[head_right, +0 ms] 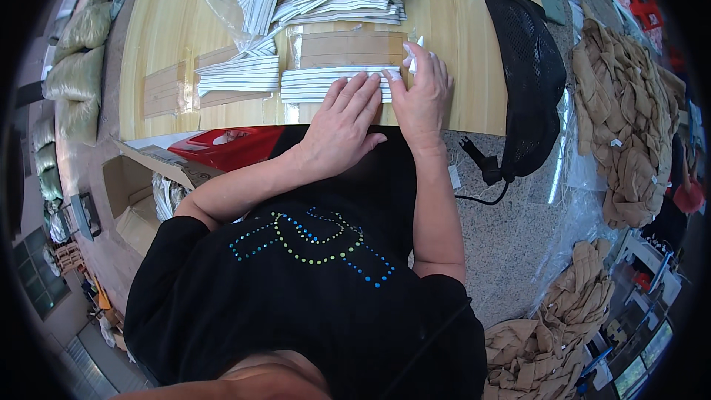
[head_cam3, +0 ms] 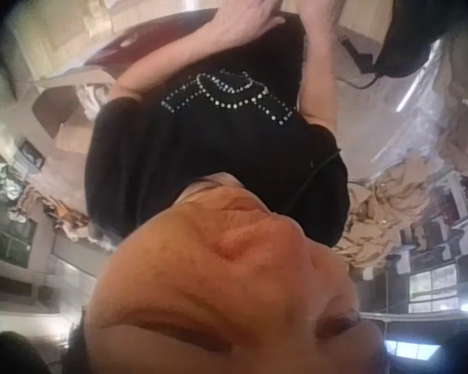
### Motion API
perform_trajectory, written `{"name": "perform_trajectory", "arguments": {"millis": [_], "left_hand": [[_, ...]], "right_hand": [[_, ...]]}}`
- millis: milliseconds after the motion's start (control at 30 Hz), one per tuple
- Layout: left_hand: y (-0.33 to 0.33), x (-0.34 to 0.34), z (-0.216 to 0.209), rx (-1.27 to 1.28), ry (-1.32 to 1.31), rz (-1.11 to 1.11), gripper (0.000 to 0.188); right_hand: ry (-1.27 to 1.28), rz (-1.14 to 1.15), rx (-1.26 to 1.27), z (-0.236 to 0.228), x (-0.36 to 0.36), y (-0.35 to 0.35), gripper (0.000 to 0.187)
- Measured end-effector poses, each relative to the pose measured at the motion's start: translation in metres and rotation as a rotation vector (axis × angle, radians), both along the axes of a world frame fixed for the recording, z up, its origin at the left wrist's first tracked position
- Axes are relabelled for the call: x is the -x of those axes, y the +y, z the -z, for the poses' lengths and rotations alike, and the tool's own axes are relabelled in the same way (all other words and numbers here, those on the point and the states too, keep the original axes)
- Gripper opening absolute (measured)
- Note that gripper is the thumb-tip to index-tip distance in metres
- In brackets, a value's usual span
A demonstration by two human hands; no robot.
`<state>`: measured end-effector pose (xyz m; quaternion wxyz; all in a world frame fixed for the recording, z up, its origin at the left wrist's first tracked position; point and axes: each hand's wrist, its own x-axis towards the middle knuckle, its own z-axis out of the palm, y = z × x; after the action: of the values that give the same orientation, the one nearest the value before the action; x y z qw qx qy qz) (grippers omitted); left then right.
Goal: Mark white fabric strips with a pen and organize them into a cardboard box.
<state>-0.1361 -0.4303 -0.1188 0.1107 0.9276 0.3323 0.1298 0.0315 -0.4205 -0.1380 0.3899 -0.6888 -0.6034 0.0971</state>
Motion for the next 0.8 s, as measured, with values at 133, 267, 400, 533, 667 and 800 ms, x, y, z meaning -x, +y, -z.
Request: {"name": "perform_trajectory", "arguments": {"millis": [133, 267, 400, 533, 667, 800], "left_hand": [[0.001, 0.001, 0.000, 0.007, 0.013, 0.015, 0.072], [0.002, 0.001, 0.001, -0.006, 0.014, 0.031, 0.072], [0.002, -0.001, 0.002, -0.006, 0.018, 0.027, 0.072], [0.003, 0.000, 0.003, -0.012, 0.024, 0.030, 0.071], [0.000, 0.000, 0.006, -0.037, 0.053, 0.048, 0.069], [0.000, -0.001, 0.006, -0.066, 0.078, 0.057, 0.069]], "right_hand": [[0.065, -0.042, 0.009, -0.006, -0.003, -0.005, 0.046], [0.039, -0.045, -0.008, -0.005, -0.003, -0.006, 0.045], [0.087, -0.031, 0.021, -0.003, -0.002, -0.005, 0.044], [0.092, -0.035, 0.002, -0.002, -0.003, -0.005, 0.044], [0.522, 0.028, 0.010, -0.006, 0.000, -0.008, 0.031], [0.537, 0.010, -0.067, -0.021, -0.001, -0.016, 0.016]]}}
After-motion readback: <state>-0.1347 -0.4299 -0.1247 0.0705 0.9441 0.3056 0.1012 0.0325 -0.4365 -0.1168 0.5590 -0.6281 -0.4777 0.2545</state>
